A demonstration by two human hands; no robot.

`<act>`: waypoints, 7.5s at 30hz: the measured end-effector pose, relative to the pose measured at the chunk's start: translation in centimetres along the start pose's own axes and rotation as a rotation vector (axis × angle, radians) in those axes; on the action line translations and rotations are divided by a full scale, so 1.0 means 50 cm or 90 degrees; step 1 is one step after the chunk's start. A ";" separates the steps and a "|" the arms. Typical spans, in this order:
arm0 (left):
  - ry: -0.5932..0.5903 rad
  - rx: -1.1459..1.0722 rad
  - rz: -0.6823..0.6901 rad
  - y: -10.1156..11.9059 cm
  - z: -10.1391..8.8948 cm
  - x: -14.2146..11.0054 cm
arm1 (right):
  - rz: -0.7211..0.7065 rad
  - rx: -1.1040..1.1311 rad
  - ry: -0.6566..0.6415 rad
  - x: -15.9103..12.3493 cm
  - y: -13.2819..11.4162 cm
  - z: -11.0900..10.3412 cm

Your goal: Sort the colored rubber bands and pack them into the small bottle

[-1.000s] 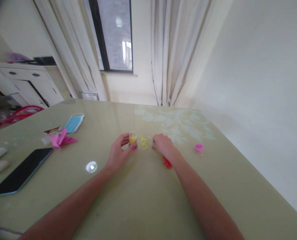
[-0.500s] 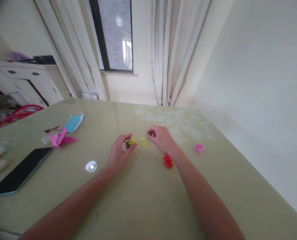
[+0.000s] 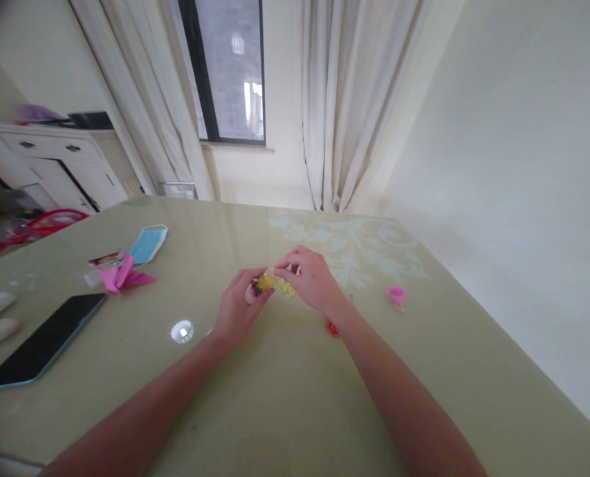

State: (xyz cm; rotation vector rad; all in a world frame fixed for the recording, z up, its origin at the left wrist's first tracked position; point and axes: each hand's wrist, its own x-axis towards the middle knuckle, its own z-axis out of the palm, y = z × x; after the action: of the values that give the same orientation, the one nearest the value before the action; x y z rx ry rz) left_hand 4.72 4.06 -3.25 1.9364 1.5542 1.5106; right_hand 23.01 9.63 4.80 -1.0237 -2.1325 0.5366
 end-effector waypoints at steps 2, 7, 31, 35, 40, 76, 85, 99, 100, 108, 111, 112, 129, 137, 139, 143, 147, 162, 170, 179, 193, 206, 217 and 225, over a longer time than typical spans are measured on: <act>0.000 0.003 0.006 0.001 0.000 0.000 | -0.007 -0.008 -0.026 0.000 -0.001 -0.001; 0.009 -0.019 -0.029 -0.006 0.002 0.003 | 0.013 0.039 -0.046 0.006 0.014 0.001; 0.042 -0.042 -0.052 -0.016 0.006 0.009 | 0.052 -0.277 -0.212 -0.014 0.094 0.073; 0.034 -0.040 -0.054 -0.010 0.004 0.009 | 0.072 -0.224 -0.148 -0.001 0.094 0.052; 0.011 -0.005 -0.046 -0.005 0.002 0.006 | 0.083 0.011 -0.021 0.008 0.072 0.005; -0.010 0.075 0.024 -0.010 0.009 -0.007 | -0.009 -0.134 -0.027 -0.008 -0.030 -0.002; -0.016 -0.061 -0.055 -0.016 0.020 -0.008 | 0.146 -0.371 -0.189 -0.004 -0.002 -0.039; -0.010 -0.062 -0.049 -0.016 0.019 -0.008 | 0.155 -0.388 -0.399 -0.028 0.050 -0.012; -0.010 -0.059 -0.049 -0.016 0.019 -0.008 | 0.141 -0.363 -0.412 -0.028 0.048 -0.011; -0.005 -0.050 -0.042 -0.019 0.020 -0.008 | 0.114 -0.316 -0.512 -0.035 0.016 -0.001; -0.006 -0.054 -0.043 -0.018 0.019 -0.007 | 0.123 -0.330 -0.517 -0.037 0.007 -0.005; -0.006 -0.057 -0.044 -0.017 0.018 -0.007 | 0.126 -0.338 -0.512 -0.039 0.003 -0.005; -0.019 -0.003 -0.012 -0.010 0.012 -0.007 | 0.008 -0.294 -0.211 -0.019 -0.028 -0.043; -0.041 0.008 0.045 -0.002 0.010 -0.010 | -0.040 -0.193 -0.086 -0.015 -0.028 -0.032; -0.046 0.006 0.051 -0.003 0.010 -0.010 | -0.051 -0.201 -0.108 -0.016 -0.026 -0.027; -0.046 0.004 0.042 -0.002 0.011 -0.010 | -0.064 -0.199 -0.105 -0.019 -0.031 -0.028; -0.035 -0.031 -0.007 -0.002 0.014 -0.005 | -0.049 -0.191 -0.017 -0.018 -0.021 -0.025; 0.068 -0.108 -0.073 -0.024 0.010 0.021 | 0.097 -0.326 -0.284 0.034 0.109 0.074; 0.062 -0.092 -0.064 -0.023 0.008 0.017 | 0.068 -0.297 -0.303 0.019 0.096 0.078; 0.056 -0.063 -0.065 -0.027 0.006 0.018 | 0.075 -0.312 -0.270 0.012 0.101 0.067; 0.045 -0.045 -0.060 -0.029 0.002 0.017 | 0.105 -0.293 -0.270 0.010 0.085 0.088; 0.014 0.016 -0.029 -0.010 -0.003 0.013 | 0.028 0.101 -0.008 0.031 0.031 -0.002; -0.002 0.061 0.020 -0.025 0.001 0.005 | 0.033 -0.006 -0.052 0.020 -0.002 0.016; -0.005 0.056 0.008 -0.015 -0.004 0.006 | -0.004 0.051 -0.034 0.020 -0.008 0.017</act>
State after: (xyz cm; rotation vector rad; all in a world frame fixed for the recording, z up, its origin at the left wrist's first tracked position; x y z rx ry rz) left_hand 4.09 4.54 -3.49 2.0003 1.6338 1.4619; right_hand 21.73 10.11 4.88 -0.9678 -2.1425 0.6485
